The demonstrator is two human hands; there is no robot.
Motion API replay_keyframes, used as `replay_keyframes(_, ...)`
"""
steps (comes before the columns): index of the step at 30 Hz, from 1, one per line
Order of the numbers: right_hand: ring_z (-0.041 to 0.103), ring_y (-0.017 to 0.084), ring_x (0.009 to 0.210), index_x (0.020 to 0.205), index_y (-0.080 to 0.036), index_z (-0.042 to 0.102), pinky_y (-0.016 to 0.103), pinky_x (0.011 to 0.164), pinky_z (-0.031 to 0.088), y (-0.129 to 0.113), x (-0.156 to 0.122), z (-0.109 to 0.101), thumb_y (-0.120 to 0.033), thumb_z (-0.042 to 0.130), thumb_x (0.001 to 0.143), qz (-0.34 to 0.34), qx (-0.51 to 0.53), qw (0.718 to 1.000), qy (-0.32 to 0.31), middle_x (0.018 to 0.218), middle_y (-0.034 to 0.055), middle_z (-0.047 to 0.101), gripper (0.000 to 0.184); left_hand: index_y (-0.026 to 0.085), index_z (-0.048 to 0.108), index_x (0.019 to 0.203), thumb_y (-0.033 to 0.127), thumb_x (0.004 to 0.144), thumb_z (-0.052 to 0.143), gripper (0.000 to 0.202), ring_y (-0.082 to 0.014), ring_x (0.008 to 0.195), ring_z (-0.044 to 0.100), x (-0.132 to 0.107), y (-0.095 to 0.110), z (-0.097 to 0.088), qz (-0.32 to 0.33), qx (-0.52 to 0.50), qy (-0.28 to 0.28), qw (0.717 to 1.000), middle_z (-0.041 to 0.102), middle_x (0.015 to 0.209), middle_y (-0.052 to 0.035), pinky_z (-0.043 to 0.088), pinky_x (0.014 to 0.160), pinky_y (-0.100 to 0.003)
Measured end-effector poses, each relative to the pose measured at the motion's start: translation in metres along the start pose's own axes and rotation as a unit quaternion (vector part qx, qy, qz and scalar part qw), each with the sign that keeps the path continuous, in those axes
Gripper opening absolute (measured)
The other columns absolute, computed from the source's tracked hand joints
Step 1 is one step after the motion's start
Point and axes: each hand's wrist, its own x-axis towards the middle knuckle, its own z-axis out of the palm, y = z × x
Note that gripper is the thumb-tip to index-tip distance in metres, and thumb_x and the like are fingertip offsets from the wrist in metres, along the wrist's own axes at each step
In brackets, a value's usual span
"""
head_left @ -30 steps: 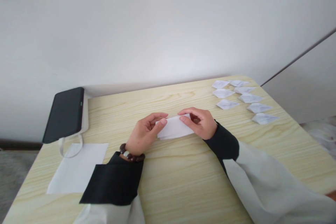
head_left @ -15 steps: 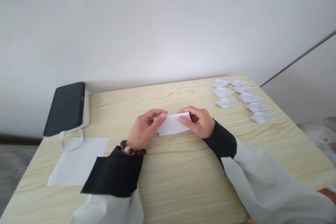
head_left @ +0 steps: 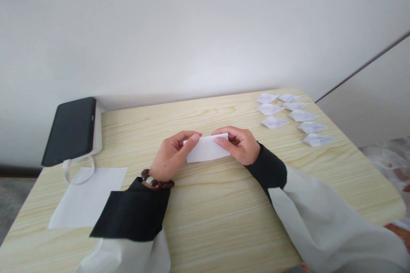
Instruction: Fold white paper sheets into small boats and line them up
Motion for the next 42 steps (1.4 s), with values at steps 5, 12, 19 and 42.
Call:
replay_keyframes(5,0.055,0.011,0.054,0.094,-0.015,0.066,0.022,0.046,0.04,0.0012,0.0003,0.0,-0.035,0.059,0.082,-0.005,0.008,1.0,-0.011,0.076,0.0052,0.067,0.025,0.014,0.069,0.09,0.053,0.077,0.057,0.044,-0.0076,0.044,0.037,-0.0001,-0.0023,-0.0004,-0.009,0.045,-0.004,0.999,0.053,0.054,0.0023,0.027,0.039,-0.019)
replay_keyframes(12,0.054,0.01,0.053,0.094,-0.015,0.065,0.022,0.046,0.04,0.001,0.0002,0.0008,-0.034,0.059,0.081,-0.002,0.015,1.0,-0.019,0.076,0.005,0.067,0.024,0.014,0.069,0.089,0.054,0.076,0.057,0.044,-0.0067,0.041,0.034,0.0003,-0.0032,0.0006,-0.022,0.047,0.006,0.999,0.047,0.049,0.0041,0.025,0.037,-0.018)
replay_keyframes(19,0.054,0.011,0.053,0.094,-0.014,0.064,0.022,0.046,0.039,0.0019,0.0003,0.0005,-0.034,0.06,0.081,0.001,0.028,0.999,-0.023,0.072,0.004,0.065,0.024,0.013,0.069,0.088,0.053,0.075,0.058,0.043,-0.0065,0.04,0.035,-0.0012,0.0009,0.001,-0.037,0.031,0.007,0.999,0.048,0.048,0.0044,0.025,0.036,-0.018)
replay_keyframes(42,0.056,0.01,0.054,0.096,-0.015,0.064,0.02,0.047,0.041,0.0018,0.0002,-0.0004,-0.032,0.059,0.082,0.01,0.044,0.998,-0.036,0.071,0.0024,0.066,0.023,0.014,0.069,0.088,0.052,0.074,0.061,0.041,-0.006,0.036,0.031,-0.0013,0.0003,0.0009,-0.032,0.026,0.008,0.999,0.043,0.042,0.0062,0.021,0.035,-0.019)
